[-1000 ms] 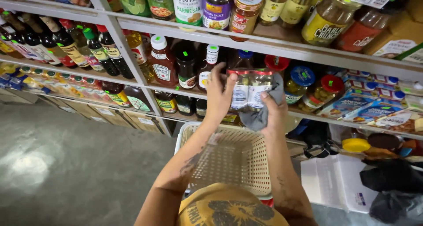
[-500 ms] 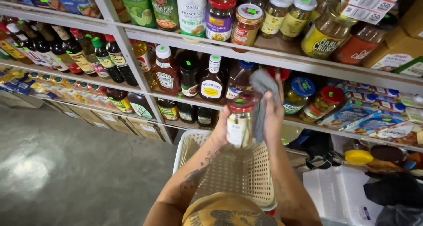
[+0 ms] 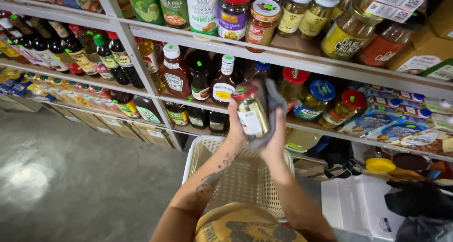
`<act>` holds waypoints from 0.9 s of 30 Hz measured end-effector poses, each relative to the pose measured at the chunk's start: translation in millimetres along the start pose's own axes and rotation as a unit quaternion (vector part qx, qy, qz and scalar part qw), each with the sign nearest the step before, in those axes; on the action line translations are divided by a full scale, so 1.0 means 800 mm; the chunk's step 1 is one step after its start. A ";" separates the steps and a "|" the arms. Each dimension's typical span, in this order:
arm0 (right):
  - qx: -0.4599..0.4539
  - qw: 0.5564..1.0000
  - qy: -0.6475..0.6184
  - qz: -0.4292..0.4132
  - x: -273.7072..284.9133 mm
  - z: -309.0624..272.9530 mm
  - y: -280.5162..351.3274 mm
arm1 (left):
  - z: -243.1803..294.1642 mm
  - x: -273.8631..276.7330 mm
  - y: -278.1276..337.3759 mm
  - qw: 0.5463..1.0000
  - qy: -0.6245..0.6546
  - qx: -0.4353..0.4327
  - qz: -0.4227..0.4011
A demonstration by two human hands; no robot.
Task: Wiping down jars and containers from a grocery shelf with a cloth and placing them into a shopping basket.
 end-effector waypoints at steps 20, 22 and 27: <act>0.152 0.962 0.186 0.132 0.112 -0.050 -0.099 | 0.049 -0.021 0.029 0.854 -0.405 -0.327 -0.010; 0.345 0.897 0.274 0.043 0.066 -0.043 -0.068 | 0.045 -0.021 0.034 0.821 -0.457 -0.343 -0.003; 0.581 0.711 0.377 -0.124 -0.006 -0.033 0.025 | -0.019 0.082 -0.058 0.682 -0.550 -0.482 -0.012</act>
Point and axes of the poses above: each hand's wrist, its own y-axis away from the middle knuckle, its own x-axis out of the back of the hand, z = x × y, the point moved 2 cm from there along -y, towards the middle knuckle, and after that the axes turned 12 degrees about z, right-handed, at the moved point
